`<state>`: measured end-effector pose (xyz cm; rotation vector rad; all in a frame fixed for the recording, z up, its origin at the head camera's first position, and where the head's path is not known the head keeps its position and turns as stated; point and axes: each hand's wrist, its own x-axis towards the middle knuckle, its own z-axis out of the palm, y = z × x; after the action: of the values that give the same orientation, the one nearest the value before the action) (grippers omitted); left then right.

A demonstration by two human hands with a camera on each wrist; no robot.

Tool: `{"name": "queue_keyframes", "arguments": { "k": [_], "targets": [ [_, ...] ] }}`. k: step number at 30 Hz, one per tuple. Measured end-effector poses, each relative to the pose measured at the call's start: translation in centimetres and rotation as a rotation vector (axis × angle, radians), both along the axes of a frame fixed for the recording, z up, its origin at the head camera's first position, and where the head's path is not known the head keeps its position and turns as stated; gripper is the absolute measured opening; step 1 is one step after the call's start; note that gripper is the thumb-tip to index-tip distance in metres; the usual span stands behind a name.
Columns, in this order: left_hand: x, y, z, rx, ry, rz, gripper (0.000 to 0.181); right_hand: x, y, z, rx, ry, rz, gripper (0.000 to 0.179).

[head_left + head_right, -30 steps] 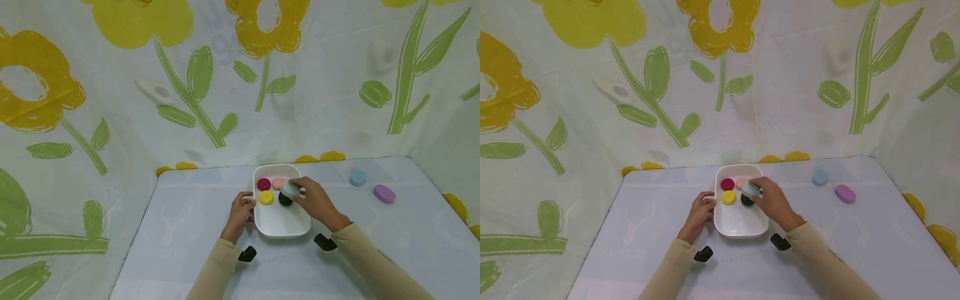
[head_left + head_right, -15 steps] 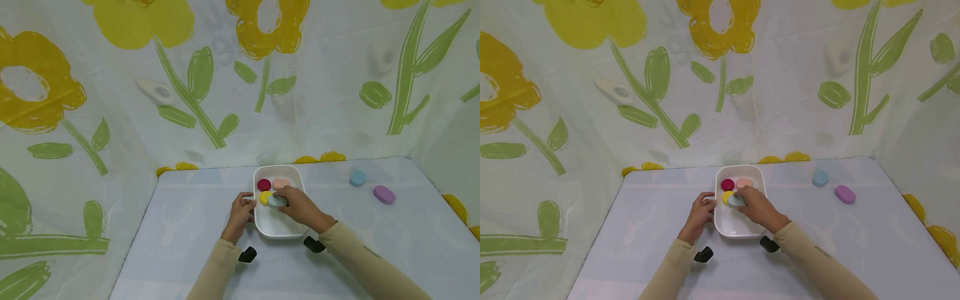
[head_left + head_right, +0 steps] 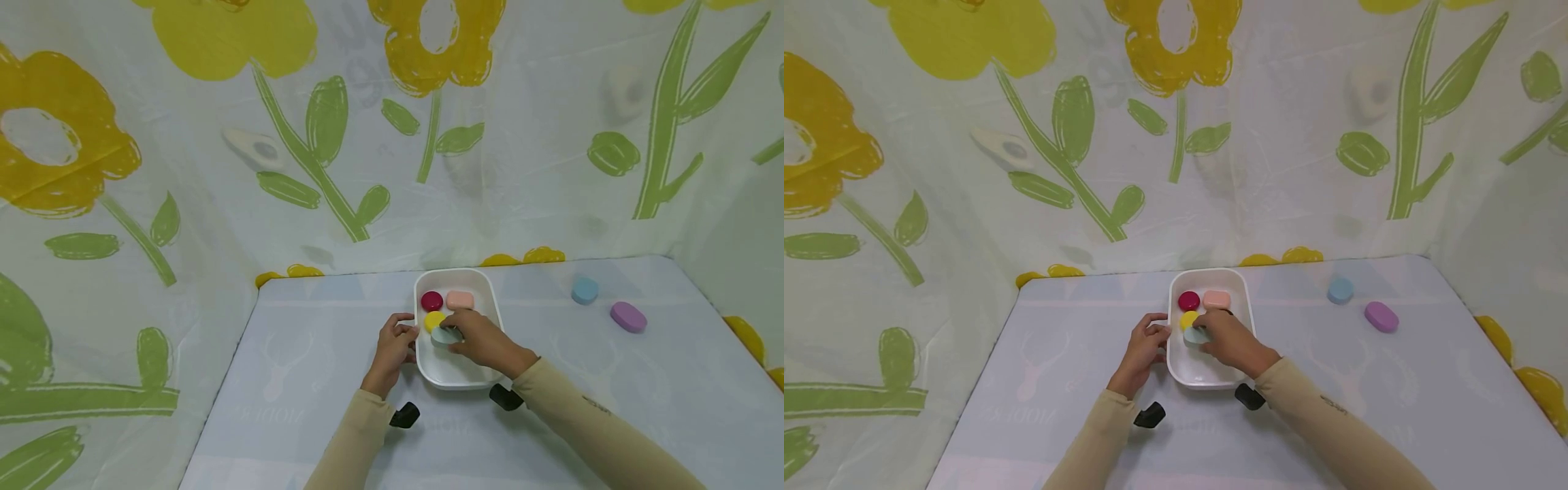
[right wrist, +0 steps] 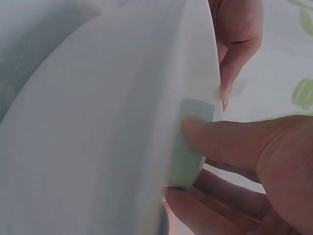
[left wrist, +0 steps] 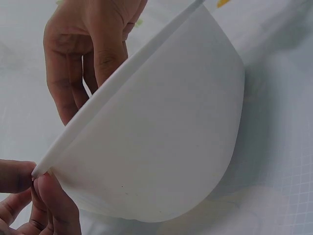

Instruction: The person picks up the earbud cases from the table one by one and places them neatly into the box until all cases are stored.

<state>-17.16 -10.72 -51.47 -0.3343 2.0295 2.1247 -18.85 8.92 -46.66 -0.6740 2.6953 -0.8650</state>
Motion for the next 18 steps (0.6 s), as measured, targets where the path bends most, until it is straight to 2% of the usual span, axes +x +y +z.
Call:
{"name": "queue_keyframes", "arguments": {
  "k": [6,18],
  "targets": [
    [-0.12,0.01,-0.04,0.006,0.000,0.000,0.034,-0.20,-0.21,-0.36,0.004,0.020,0.027,0.043],
    [0.05,-0.01,0.07,0.012,0.009,-0.016,0.035,0.04,-0.67,-0.63,-0.019,-0.017,0.003,0.042]
  ]
}}
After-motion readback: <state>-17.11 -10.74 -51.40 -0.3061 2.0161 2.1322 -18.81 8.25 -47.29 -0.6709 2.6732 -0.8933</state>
